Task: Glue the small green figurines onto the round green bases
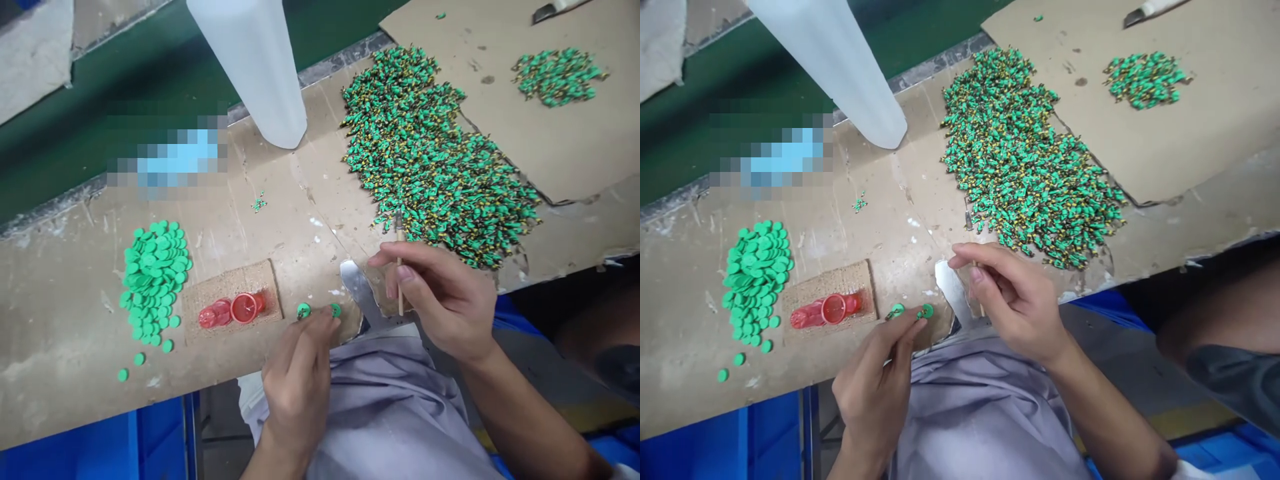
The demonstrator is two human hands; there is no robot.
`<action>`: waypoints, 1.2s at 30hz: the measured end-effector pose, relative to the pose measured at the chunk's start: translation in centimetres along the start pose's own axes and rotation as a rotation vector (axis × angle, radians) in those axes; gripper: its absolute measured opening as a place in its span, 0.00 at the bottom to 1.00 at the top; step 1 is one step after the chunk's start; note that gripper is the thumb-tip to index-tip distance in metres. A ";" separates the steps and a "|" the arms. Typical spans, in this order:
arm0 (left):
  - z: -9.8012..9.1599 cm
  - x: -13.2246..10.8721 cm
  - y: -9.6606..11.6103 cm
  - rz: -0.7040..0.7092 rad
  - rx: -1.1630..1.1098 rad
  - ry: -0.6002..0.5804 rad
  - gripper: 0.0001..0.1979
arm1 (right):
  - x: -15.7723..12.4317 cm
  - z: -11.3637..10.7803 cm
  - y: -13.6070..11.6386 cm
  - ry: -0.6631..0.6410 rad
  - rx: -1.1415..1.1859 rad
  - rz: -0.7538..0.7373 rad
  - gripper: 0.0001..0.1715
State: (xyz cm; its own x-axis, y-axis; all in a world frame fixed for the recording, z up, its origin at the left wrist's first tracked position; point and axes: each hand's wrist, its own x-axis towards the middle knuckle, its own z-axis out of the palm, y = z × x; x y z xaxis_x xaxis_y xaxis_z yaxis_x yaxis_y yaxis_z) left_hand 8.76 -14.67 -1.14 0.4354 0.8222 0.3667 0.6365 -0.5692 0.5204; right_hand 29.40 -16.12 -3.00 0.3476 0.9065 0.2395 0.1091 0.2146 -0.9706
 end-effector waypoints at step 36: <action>0.4 0.1 -0.9 0.001 -0.070 0.038 0.14 | 0.2 0.0 0.0 -0.038 0.050 0.003 0.16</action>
State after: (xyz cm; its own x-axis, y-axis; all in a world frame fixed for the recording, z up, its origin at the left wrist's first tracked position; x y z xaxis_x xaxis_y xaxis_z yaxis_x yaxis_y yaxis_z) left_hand 8.50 -14.03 -1.88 0.4112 0.8213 0.3954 0.5895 -0.5705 0.5718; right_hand 29.49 -15.95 -2.95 0.3124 0.9200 0.2366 0.0613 0.2290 -0.9715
